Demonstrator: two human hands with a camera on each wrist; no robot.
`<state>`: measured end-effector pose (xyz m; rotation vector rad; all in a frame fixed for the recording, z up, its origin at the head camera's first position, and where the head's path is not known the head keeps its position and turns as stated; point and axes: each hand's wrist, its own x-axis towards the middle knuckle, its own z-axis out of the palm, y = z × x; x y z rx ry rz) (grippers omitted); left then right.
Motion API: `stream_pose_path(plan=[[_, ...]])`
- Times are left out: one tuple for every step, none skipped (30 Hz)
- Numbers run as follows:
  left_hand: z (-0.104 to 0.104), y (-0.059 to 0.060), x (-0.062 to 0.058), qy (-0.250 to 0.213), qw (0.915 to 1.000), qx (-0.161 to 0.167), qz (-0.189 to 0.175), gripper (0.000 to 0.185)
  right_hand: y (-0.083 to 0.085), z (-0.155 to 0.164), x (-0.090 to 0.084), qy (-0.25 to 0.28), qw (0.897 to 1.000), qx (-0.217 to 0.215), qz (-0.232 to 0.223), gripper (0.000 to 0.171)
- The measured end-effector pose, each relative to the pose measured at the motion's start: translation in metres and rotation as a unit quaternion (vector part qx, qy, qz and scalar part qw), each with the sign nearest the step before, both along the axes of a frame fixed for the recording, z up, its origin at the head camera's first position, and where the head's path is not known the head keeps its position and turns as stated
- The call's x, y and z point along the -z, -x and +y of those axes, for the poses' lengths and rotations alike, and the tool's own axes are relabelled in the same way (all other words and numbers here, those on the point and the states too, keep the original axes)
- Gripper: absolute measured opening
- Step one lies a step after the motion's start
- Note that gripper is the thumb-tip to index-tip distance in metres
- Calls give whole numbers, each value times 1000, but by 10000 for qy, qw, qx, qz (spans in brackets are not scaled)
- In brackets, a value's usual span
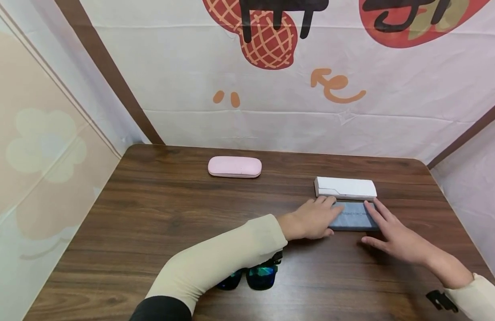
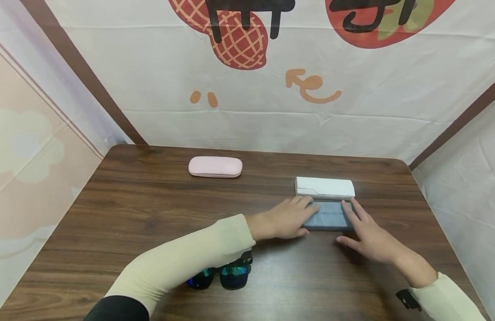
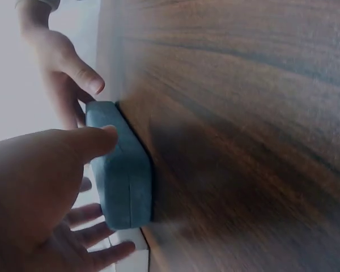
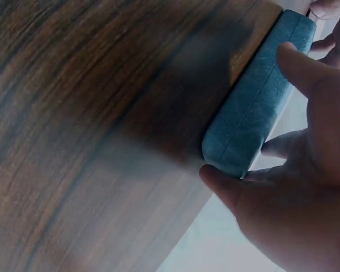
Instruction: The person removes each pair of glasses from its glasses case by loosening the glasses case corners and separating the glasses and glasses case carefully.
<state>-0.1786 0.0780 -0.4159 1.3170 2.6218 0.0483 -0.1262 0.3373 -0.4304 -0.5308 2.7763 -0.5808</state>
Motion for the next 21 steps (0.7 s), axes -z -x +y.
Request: stream_pose_path(plan=[[0, 1, 1, -28, 10000, 13, -43, 68, 0, 0, 1, -7, 10000, -10, 68, 95], [1, 2, 2, -57, 9999, 23, -84, 66, 1, 0, 1, -22, 9999, -38, 160, 94], [1, 4, 3, -91, 9999, 35, -130, 65, 1, 0, 2, -40, 9997, -69, 251, 93], [1, 5, 4, -138, 9998, 45, -168, 64, 1, 1, 2, -62, 9993, -101, 362, 92], [2, 6, 5, -179, 9996, 45, -196, 64, 1, 1, 3, -79, 9986, -139, 497, 90], [2, 7, 6, -210, 9995, 27, -242, 64, 1, 1, 3, -90, 9979, -169, 614, 89], [2, 8, 6, -233, 9993, -1, -286, 64, 1, 2, 4, -105, 9969, -207, 757, 87], [2, 9, 7, -259, 9991, -27, -322, 65, 2, 2, 4, -113, 9957, -239, 887, 86], [2, 9, 8, -285, 9990, -52, -354, 65, 2, 2, 5, -113, 9948, -258, 981, 84], [1, 10, 8, -306, 9988, -71, -375, 66, 2, 2, 5, -118, 9937, -275, 1077, 83], [1, 10, 8, -320, 9986, -93, -399, 67, 3, 2, 6, -131, 9926, -288, 1174, 81], [1, 10, 9, -320, 9986, -99, -402, 68, 3, 2, 6, -136, 9920, -290, 1223, 81], [1, 10, 9, -324, 9986, -97, -396, 68, 3, 2, 7, -146, 9913, -296, 1273, 80], [1, 10, 9, -329, 9987, -88, -384, 68, 4, 2, 7, -149, 9909, -292, 1302, 79], [1, 10, 8, -326, 9988, -75, -369, 69, 4, 2, 7, -152, 9900, -296, 1369, 79], [1, 10, 8, -323, 9988, -65, -358, 69, 5, 2, 8, -168, 9889, -292, 1447, 78], [1, 10, 8, -324, 9988, -64, -357, 69, 5, 2, 8, -176, 9879, -281, 1516, 78], [1, 11, 8, -318, 9989, -63, -352, 69, 6, 2, 8, -177, 9871, -269, 1571, 77], [1, 11, 7, -311, 9989, -64, -351, 68, 6, 2, 9, -193, 9859, -260, 1642, 77], [2, 11, 7, -301, 9989, -68, -352, 68, 7, 1, 9, -204, 9850, -239, 1696, 77], [2, 11, 8, -296, 9989, -66, -349, 68, 7, 1, 9, -217, 9842, -223, 1742, 77]])
